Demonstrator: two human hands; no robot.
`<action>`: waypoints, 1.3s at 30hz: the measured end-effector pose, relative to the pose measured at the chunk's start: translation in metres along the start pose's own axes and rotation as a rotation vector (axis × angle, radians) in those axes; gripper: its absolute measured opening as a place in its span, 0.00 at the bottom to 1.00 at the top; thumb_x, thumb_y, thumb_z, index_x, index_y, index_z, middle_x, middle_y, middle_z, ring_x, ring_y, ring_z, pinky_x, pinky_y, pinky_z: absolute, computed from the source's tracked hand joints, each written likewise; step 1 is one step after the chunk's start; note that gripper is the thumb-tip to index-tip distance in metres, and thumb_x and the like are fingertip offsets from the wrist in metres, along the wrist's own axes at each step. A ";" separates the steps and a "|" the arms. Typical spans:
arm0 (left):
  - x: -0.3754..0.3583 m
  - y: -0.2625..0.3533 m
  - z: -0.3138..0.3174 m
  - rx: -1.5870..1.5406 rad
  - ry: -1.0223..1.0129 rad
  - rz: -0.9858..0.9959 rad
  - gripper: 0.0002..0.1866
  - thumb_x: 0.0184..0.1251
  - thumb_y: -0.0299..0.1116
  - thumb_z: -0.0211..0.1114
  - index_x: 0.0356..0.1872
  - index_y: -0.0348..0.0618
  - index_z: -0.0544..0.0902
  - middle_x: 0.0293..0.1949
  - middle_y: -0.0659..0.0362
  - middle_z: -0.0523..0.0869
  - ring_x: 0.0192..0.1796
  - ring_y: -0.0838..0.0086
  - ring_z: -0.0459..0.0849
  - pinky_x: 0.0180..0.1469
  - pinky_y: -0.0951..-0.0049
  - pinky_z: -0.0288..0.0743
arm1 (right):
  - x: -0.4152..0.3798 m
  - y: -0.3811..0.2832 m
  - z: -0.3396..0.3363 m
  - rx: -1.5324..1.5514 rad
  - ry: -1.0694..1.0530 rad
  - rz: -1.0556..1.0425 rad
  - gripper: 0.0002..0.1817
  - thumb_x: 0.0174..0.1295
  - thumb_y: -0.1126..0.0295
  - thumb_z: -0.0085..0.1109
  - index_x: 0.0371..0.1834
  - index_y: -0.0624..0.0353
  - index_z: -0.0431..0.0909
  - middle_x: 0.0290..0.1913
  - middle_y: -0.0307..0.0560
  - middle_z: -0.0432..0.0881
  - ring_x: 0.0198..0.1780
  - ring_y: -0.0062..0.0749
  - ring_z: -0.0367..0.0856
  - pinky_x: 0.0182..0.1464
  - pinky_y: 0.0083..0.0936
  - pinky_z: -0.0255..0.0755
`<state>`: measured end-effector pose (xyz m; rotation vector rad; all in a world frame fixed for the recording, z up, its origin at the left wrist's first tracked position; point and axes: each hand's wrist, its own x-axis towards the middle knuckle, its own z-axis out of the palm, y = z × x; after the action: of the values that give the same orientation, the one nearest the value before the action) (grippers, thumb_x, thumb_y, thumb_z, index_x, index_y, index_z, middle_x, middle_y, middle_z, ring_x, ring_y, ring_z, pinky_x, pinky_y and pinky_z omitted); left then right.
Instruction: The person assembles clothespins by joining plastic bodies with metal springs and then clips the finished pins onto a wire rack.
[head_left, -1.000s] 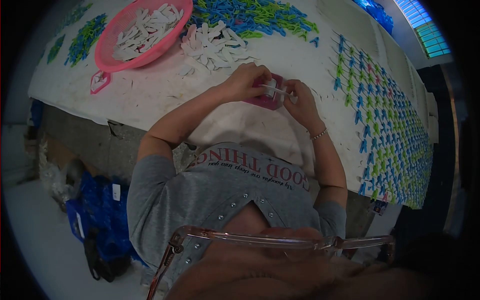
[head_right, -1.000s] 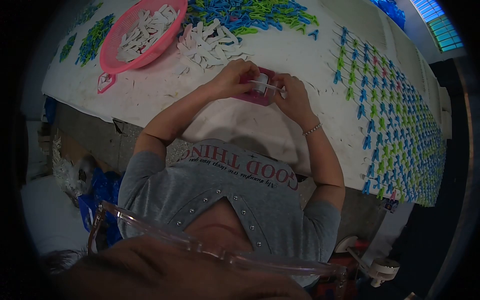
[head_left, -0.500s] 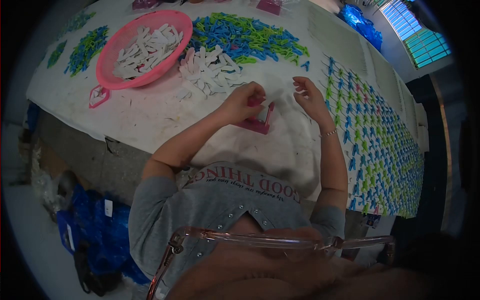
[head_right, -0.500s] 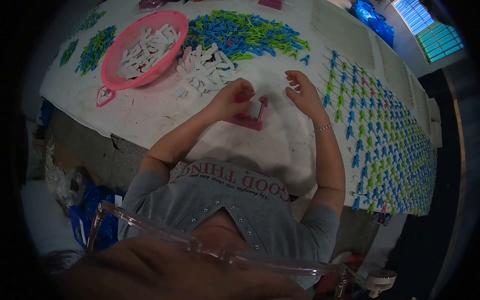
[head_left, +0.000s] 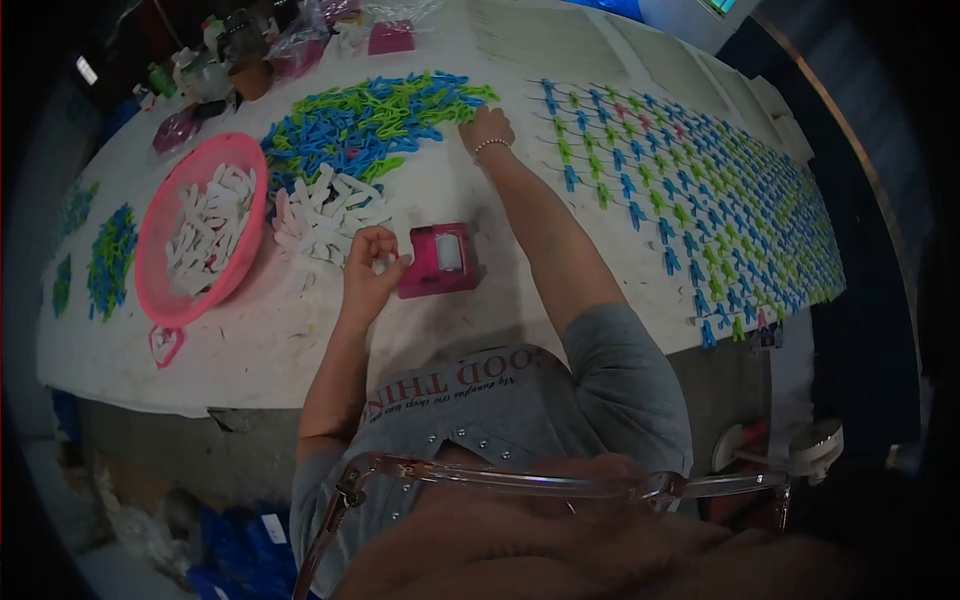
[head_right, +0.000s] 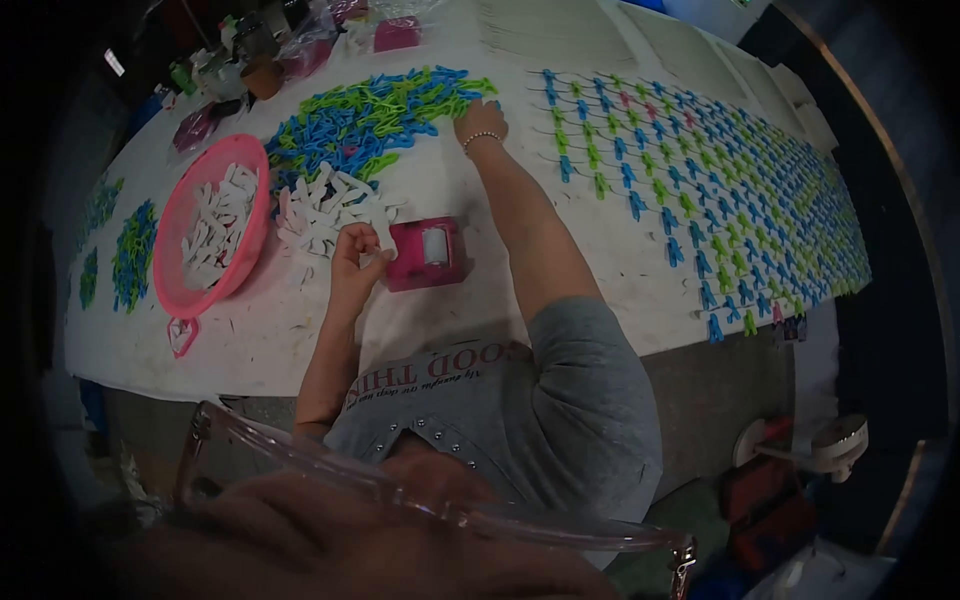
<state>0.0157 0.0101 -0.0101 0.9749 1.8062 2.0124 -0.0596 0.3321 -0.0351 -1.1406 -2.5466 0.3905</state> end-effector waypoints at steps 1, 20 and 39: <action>0.001 -0.002 -0.002 -0.004 -0.019 -0.004 0.20 0.53 0.19 0.67 0.46 0.42 0.71 0.36 0.65 0.75 0.38 0.82 0.71 0.44 0.81 0.66 | -0.006 -0.002 -0.005 -0.011 0.017 -0.025 0.28 0.55 0.50 0.64 0.53 0.57 0.75 0.50 0.54 0.78 0.54 0.47 0.78 0.51 0.42 0.75; -0.012 0.007 -0.004 -0.347 -0.151 -0.257 0.21 0.53 0.20 0.67 0.48 0.46 0.70 0.32 0.69 0.74 0.34 0.86 0.69 0.36 0.84 0.64 | -0.235 0.045 -0.131 1.221 -0.570 -0.356 0.14 0.61 0.80 0.60 0.50 0.67 0.76 0.43 0.40 0.82 0.45 0.18 0.78 0.48 0.14 0.73; -0.019 0.012 0.000 -0.188 -0.326 -0.180 0.24 0.52 0.19 0.67 0.49 0.47 0.69 0.37 0.67 0.76 0.42 0.83 0.74 0.46 0.80 0.66 | -0.247 0.040 -0.135 1.424 -0.848 0.027 0.09 0.64 0.73 0.59 0.45 0.65 0.77 0.36 0.40 0.81 0.34 0.19 0.78 0.40 0.17 0.73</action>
<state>0.0320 -0.0038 -0.0040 0.9785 1.4498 1.7589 0.1758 0.1860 0.0285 -0.3925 -1.7708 2.5064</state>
